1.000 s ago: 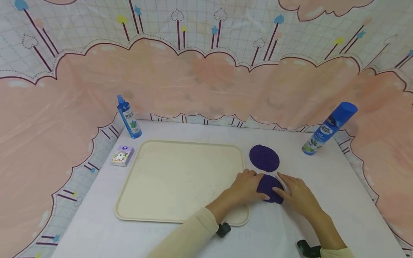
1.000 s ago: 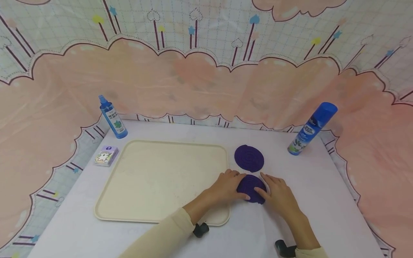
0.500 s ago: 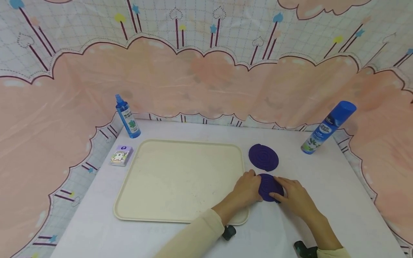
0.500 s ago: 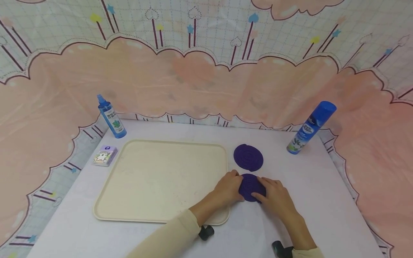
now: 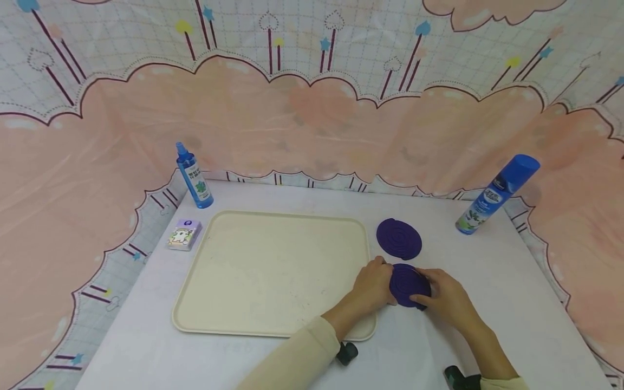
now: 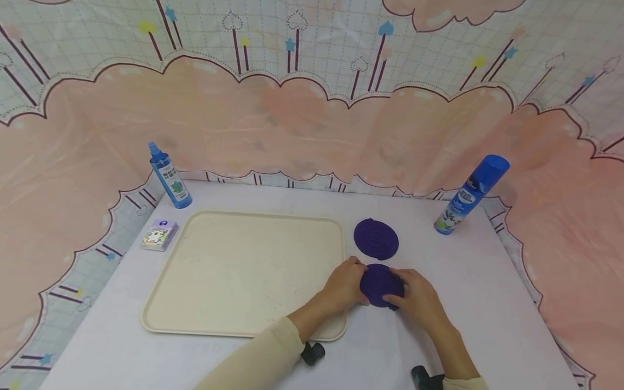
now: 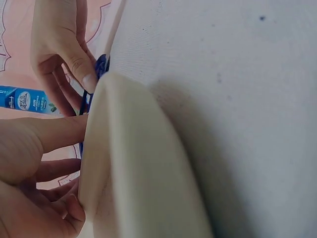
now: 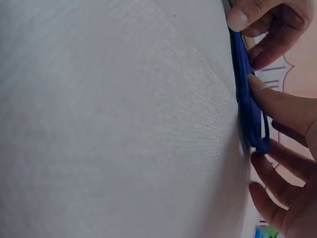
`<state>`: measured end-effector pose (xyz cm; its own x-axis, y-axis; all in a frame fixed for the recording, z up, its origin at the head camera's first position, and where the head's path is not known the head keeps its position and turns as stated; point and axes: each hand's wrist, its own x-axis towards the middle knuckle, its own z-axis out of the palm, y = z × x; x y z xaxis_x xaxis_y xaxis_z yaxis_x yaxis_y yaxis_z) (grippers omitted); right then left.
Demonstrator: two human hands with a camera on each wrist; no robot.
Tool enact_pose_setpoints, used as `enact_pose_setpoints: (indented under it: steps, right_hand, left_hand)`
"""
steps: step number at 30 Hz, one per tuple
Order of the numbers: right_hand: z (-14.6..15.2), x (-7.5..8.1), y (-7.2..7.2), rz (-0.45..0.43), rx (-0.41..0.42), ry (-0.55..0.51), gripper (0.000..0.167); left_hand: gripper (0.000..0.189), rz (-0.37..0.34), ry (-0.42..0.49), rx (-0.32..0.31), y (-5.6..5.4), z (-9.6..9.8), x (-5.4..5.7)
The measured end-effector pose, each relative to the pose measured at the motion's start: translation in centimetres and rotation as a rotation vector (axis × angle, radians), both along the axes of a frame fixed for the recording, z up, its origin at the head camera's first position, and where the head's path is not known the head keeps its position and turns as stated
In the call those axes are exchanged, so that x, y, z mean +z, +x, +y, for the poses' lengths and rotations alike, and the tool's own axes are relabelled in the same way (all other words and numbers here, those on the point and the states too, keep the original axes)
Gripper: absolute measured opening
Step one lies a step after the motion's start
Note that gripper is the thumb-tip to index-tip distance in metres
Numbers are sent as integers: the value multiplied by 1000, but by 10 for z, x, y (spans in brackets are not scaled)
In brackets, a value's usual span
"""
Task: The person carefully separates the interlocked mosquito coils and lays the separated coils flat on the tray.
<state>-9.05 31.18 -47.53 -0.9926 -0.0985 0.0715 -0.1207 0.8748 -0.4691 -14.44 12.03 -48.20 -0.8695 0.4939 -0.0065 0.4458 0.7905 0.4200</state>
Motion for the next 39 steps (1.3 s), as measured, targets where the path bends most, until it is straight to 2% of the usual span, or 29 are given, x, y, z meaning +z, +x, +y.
enact_pose_setpoints:
  steps: [6, 15, 20, 27, 31, 39]
  right_hand:
    - [6, -1, 0, 25, -11, -108, 57]
    - [11, -1, 1, -146, -63, -205, 51]
    - [12, 0, 1, -168, -47, -298, 54]
    - [11, 10, -1, -207, -43, -394, 55]
    - [12, 13, -1, -225, -34, -459, 56]
    - [10, 16, -6, -216, -34, -477, 56]
  left_hand:
    - [70, -31, 59, 15, 0, -2, 0]
    - [68, -32, 56, 0, 0, -7, 0]
    - [65, -59, 72, 10, -1, -8, 2]
    - [55, -127, 123, 18, -6, -10, 4]
    - [50, -143, 155, 21, -7, -11, 6]
    - [45, -133, 235, 22, -12, -21, 12]
